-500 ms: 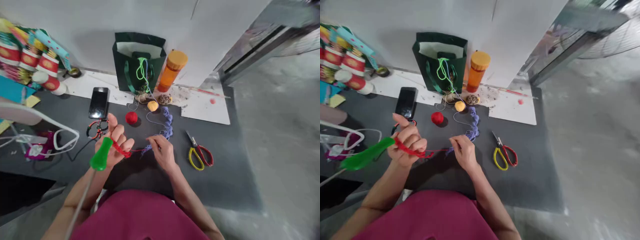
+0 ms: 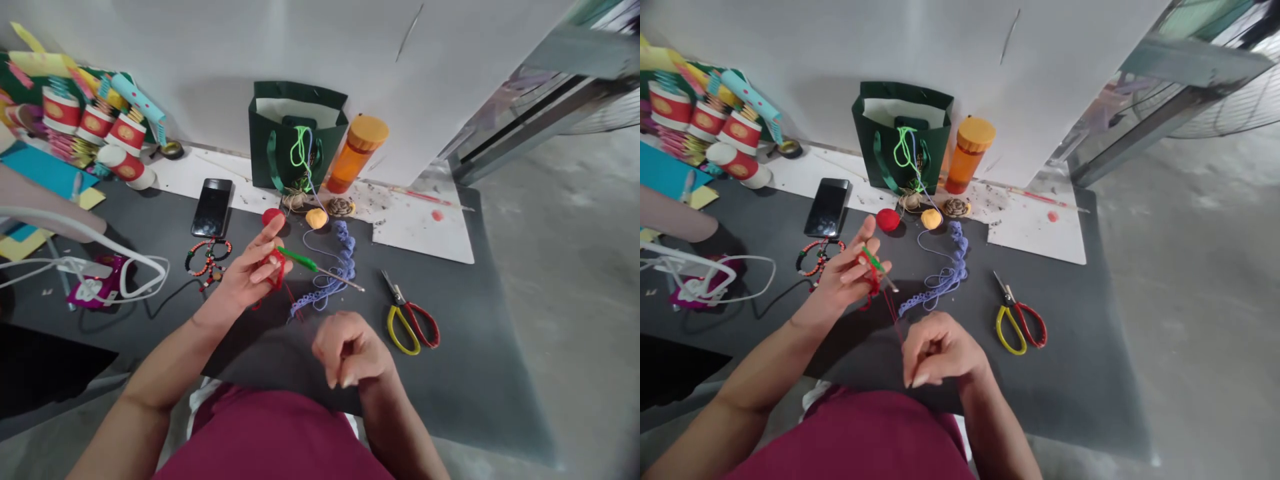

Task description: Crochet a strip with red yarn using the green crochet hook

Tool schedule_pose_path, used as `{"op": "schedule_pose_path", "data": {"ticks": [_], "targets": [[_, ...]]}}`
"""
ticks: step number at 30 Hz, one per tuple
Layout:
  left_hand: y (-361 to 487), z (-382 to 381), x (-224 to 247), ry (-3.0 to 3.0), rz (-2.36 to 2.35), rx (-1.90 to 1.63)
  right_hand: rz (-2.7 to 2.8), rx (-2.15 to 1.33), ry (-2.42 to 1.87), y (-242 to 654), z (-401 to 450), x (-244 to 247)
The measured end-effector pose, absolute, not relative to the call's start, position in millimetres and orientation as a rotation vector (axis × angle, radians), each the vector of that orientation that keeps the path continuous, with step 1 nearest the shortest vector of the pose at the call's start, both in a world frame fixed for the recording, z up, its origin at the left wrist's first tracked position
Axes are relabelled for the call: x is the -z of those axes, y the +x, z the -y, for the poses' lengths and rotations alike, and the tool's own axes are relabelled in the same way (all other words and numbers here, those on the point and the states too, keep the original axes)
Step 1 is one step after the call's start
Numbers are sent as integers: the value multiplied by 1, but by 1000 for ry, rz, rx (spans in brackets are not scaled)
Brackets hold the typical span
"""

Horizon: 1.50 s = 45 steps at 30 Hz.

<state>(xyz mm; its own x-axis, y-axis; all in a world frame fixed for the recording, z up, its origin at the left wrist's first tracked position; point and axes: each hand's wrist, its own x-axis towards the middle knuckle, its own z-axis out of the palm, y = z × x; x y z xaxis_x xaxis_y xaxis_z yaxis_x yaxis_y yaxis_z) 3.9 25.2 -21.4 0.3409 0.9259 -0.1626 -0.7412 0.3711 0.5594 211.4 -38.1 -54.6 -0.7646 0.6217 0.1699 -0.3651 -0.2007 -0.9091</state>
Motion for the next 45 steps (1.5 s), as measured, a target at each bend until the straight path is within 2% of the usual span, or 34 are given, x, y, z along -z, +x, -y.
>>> {"op": "schedule_pose_path", "data": {"ticks": [2,4,6,11,19,22,30,39,45], "targets": [[11,-26,28,401,-495,-1081,1669,-2006,-579,210,33,49],[17,-26,35,385,-517,-1027,1693,-1540,-1074,205,25,49],[24,-25,43,376,-535,-995,1509,-1172,-1263,196,17,54],[34,-22,62,429,-575,-1008,1228,-1011,-1184,180,9,79],[31,-19,94,724,-725,-930,1410,-771,-1139,191,12,90],[30,-17,96,746,-757,-960,1334,-818,-1124,188,13,92],[25,-12,85,826,-790,-928,945,-1221,-1089,182,23,99],[30,-21,81,755,-730,-978,859,-1280,-1076,176,5,91],[30,-24,86,722,-848,-969,849,-1382,-994,172,-7,102]]}}
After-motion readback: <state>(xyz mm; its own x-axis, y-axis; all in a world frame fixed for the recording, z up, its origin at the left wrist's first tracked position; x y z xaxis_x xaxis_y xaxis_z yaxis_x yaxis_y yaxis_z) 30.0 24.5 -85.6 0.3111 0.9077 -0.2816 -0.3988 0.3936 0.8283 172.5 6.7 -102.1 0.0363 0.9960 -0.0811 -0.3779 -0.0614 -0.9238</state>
